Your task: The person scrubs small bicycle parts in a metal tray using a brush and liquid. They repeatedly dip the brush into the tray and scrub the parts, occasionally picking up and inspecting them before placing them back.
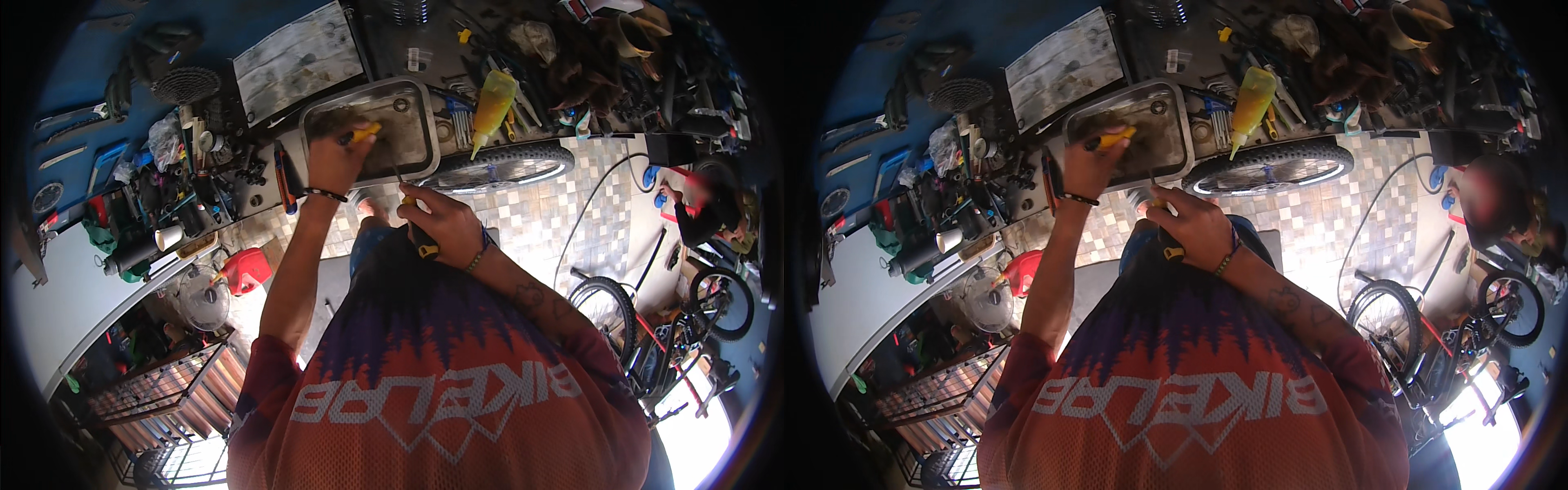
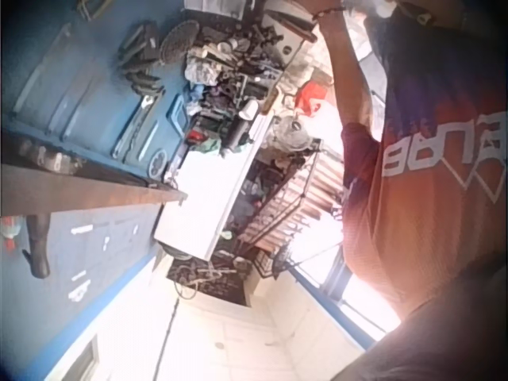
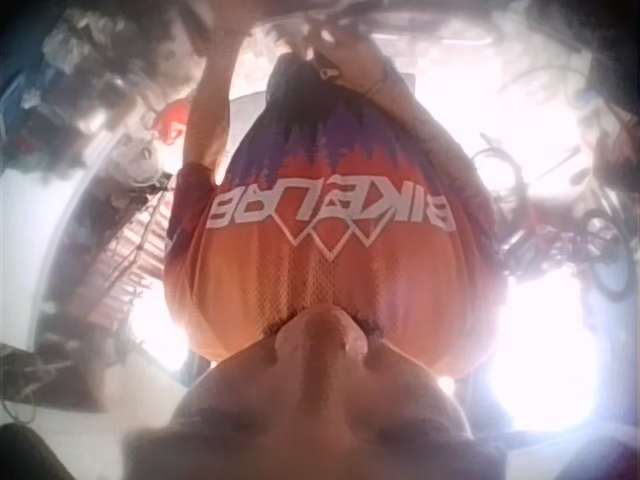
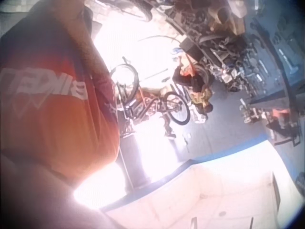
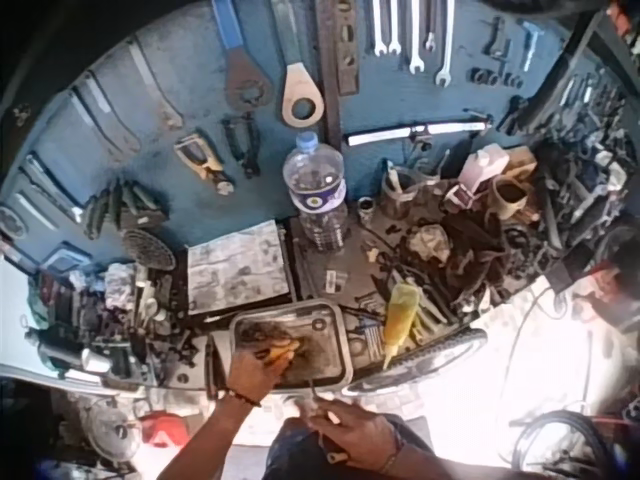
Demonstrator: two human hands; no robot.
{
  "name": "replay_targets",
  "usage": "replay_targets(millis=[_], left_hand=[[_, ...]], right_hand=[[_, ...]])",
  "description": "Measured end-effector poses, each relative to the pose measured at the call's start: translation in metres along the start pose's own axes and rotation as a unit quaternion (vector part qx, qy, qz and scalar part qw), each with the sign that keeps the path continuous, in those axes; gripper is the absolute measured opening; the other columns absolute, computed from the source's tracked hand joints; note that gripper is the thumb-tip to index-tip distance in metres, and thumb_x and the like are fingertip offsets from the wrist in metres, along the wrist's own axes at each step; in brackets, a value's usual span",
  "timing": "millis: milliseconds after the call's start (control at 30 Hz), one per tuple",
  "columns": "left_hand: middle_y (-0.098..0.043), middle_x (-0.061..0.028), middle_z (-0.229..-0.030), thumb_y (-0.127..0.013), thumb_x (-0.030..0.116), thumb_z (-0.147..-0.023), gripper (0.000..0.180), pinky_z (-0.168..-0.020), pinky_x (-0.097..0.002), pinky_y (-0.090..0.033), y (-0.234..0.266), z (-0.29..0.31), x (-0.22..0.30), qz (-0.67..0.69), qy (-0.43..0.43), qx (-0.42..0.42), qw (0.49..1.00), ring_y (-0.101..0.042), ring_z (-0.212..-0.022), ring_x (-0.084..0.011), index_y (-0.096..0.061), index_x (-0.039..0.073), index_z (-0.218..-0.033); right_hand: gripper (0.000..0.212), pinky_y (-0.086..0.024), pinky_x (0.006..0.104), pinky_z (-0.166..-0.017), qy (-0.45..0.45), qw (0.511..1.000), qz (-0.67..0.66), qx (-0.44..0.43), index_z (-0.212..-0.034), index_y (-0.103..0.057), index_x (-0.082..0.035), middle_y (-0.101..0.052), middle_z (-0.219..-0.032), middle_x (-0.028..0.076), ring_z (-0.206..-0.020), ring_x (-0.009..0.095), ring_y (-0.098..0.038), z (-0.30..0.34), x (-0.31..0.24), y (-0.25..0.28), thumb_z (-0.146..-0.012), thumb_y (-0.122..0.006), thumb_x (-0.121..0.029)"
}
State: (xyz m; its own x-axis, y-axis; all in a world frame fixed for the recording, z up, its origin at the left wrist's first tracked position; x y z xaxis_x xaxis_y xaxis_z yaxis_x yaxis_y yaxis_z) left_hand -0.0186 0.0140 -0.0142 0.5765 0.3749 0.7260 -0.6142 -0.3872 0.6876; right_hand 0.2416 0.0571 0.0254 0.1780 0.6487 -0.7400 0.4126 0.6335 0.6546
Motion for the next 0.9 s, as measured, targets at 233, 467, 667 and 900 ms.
replay_targets(millis=[233,467,667,900], left_hand=[[-0.083,-0.0146,-0.090,-0.088,0.031,-0.093,0.027,-0.079,-0.0408,-0.063,0.002,-0.006,-0.010,0.054,-0.005,0.003,0.999,-0.082,-0.084,-0.0330,-0.086,0.015,-0.114],[-0.082,-0.0134,-0.082,-0.087,0.027,-0.094,0.026,-0.071,-0.0372,-0.065,0.007,0.020,-0.012,-0.090,0.012,-0.022,0.996,-0.082,-0.074,-0.0271,-0.084,0.008,-0.111],[-0.080,-0.0178,-0.080,-0.087,0.037,-0.091,0.030,-0.075,-0.0457,-0.065,0.019,-0.002,0.010,-0.049,0.021,0.004,0.999,-0.080,-0.079,-0.0380,-0.085,0.008,-0.099],[-0.080,-0.0168,-0.082,-0.085,0.045,-0.091,0.037,-0.076,-0.0492,-0.064,-0.002,-0.010,-0.012,-0.099,-0.065,0.016,0.993,-0.078,-0.079,-0.0393,-0.086,0.008,-0.095]], right_hand=[[0.038,-0.066,0.0402,-0.092,0.014,1.000,-0.018,0.004,-0.122,-0.073,-0.012,-0.066,-0.149,0.014,-0.116,0.031,-0.077,-0.003,-0.001,0.007,-0.085,-0.081,-0.006],[0.031,-0.066,0.0418,-0.093,0.031,0.997,-0.044,-0.057,-0.121,-0.074,-0.011,-0.068,-0.147,0.014,-0.114,0.035,-0.078,-0.018,0.029,0.040,-0.090,-0.079,-0.006],[0.069,-0.065,0.0436,-0.100,0.068,0.991,-0.048,-0.106,-0.129,-0.070,-0.013,-0.061,-0.155,0.010,-0.122,0.034,-0.075,-0.033,0.043,0.051,-0.065,-0.091,0.000],[0.068,-0.064,0.0439,-0.104,0.062,0.989,-0.038,-0.130,-0.130,-0.069,-0.014,-0.060,-0.157,0.009,-0.130,0.033,-0.072,-0.024,0.037,0.048,-0.067,-0.090,0.000]])
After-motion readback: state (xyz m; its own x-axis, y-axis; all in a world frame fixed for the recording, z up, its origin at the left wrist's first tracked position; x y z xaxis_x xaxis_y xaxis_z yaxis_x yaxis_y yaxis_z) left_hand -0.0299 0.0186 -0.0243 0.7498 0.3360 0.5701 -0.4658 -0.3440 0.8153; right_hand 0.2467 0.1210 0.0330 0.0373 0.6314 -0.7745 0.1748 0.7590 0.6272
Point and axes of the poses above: each hand's wrist, its own z-axis away from the middle knuckle, its own y-axis out of the back of the hand, x = y × z, the point moved 3 cm from there along -z, towards the middle knuckle
